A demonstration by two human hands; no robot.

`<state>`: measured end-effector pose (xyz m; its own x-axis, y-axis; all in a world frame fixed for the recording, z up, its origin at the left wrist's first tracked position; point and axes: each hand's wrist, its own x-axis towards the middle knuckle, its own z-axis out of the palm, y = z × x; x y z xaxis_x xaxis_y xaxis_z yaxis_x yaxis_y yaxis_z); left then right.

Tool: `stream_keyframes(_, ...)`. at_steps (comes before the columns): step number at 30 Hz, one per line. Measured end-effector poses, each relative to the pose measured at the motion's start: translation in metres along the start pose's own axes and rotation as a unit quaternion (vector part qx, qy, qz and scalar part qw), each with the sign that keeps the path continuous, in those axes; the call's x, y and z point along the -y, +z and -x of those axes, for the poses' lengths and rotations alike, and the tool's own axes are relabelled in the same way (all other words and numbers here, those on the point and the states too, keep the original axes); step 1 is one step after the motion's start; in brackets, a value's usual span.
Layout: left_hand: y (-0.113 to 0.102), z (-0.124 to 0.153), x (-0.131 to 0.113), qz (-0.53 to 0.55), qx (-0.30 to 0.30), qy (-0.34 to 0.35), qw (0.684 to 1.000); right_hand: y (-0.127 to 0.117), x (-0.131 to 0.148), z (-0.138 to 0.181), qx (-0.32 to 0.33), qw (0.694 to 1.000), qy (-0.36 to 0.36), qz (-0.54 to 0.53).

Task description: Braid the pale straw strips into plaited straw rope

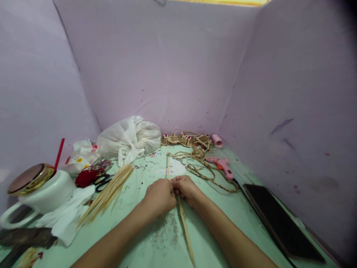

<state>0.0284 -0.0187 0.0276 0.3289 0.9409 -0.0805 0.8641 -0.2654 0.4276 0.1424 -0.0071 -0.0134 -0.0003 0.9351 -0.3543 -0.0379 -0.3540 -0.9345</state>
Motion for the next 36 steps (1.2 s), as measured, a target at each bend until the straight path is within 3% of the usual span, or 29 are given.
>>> stream_keyframes(2, -0.011, -0.006, 0.006, 0.083, 0.041, -0.054, 0.994, -0.003, 0.003, 0.001, 0.037, 0.999, 0.012, -0.016)
stream_keyframes(3, -0.016, -0.01, 0.01, 0.136, 0.03, -0.091, 0.986, -0.005, 0.004, 0.001, 0.055, 0.998, 0.016, -0.024)
stream_keyframes(5, -0.019, -0.017, 0.015, 0.257, 0.038, -0.149, 0.954, -0.008, 0.006, 0.003, 0.08, 0.996, 0.021, -0.036)
stream_keyframes(9, -0.005, -0.023, 0.016, 0.434, 0.141, -0.173, 0.873, -0.01, 0.007, 0.004, 0.09, 0.995, 0.02, -0.044)
stream_keyframes(11, 0.003, -0.024, 0.015, 0.457, 0.148, -0.177, 0.859, -0.01, 0.006, 0.002, 0.088, 0.995, 0.019, -0.035)
stream_keyframes(16, 0.007, -0.025, 0.02, 0.388, 0.119, -0.178, 0.896, -0.013, -0.001, -0.008, 0.074, 0.987, -0.07, 0.128)
stream_keyframes(22, 0.012, -0.026, 0.022, 0.416, 0.096, -0.131, 0.895, -0.013, 0.0, -0.002, -0.036, 0.916, -0.179, 0.357)
stream_keyframes(26, 0.016, -0.026, 0.02, 0.414, 0.04, -0.148, 0.897, -0.007, 0.014, 0.014, -0.094, 0.878, -0.179, 0.434)
stream_keyframes(31, 0.011, -0.023, 0.016, 0.433, 0.038, -0.156, 0.887, -0.002, 0.021, 0.022, -0.058, 0.897, -0.122, 0.42)
stream_keyframes(36, 0.007, -0.021, 0.02, 0.428, 0.071, -0.18, 0.883, 0.002, 0.009, 0.018, -0.016, 0.925, -0.089, 0.368)
